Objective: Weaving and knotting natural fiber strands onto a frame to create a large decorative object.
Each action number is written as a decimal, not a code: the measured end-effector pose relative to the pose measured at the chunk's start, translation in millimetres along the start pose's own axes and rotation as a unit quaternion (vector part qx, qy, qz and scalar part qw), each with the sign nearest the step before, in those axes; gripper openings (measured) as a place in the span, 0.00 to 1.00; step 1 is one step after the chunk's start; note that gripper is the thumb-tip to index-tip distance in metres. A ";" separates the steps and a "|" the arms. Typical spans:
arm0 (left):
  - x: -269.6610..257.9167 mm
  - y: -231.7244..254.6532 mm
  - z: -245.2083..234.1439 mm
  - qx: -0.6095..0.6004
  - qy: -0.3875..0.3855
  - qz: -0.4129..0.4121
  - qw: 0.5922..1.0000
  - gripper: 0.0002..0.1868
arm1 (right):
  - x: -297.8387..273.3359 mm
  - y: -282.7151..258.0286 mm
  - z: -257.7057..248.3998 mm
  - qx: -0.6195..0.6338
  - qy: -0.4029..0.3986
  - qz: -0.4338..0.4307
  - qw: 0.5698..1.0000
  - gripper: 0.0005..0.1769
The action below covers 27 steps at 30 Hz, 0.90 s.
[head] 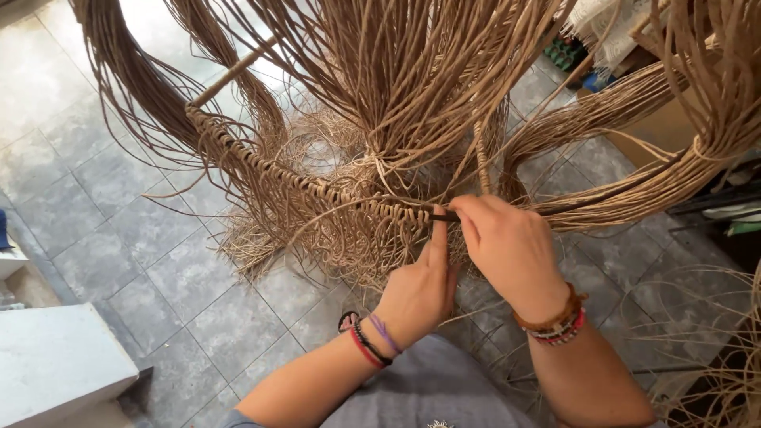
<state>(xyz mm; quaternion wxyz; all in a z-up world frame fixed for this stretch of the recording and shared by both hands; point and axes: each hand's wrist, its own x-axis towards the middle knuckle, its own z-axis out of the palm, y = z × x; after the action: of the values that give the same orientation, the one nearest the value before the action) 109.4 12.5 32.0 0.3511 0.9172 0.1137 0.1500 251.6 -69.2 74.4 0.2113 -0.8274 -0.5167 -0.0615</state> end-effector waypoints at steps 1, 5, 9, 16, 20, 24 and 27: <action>1.7 -6.4 10.4 0.028 -0.001 -0.008 1.000 0.36 | 1.1 1.7 -0.7 -0.017 -0.038 -0.013 0.999 0.08; 7.1 -47.2 64.7 0.124 0.030 -0.014 0.992 0.28 | 0.1 -3.2 -14.7 0.015 -0.113 -0.021 0.993 0.14; 5.3 -34.4 43.7 0.089 0.112 -0.009 0.990 0.12 | -44.3 -4.5 1.1 0.174 0.040 0.055 0.982 0.26; -12.8 -16.3 14.0 -0.135 -0.012 0.017 0.991 0.08 | -78.8 25.2 30.1 0.475 -0.015 0.088 0.875 0.20; 17.3 21.1 -41.6 -0.099 0.063 0.212 0.970 0.09 | -64.0 40.0 19.2 0.278 -0.012 -0.114 0.954 0.16; 42.4 7.6 -19.0 -0.026 0.104 0.084 0.991 0.06 | -63.5 49.0 46.0 0.084 0.146 -0.146 0.975 0.13; 59.3 20.6 -30.3 -0.047 0.104 0.017 0.993 0.04 | -55.7 39.3 45.4 0.120 0.332 -0.099 0.930 0.15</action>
<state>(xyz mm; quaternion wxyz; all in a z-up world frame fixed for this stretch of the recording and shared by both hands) 155.8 34.6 79.0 0.3777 0.8809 0.1265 0.2557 255.4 -111.4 4.3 0.4612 -0.6732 -0.4995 -0.2909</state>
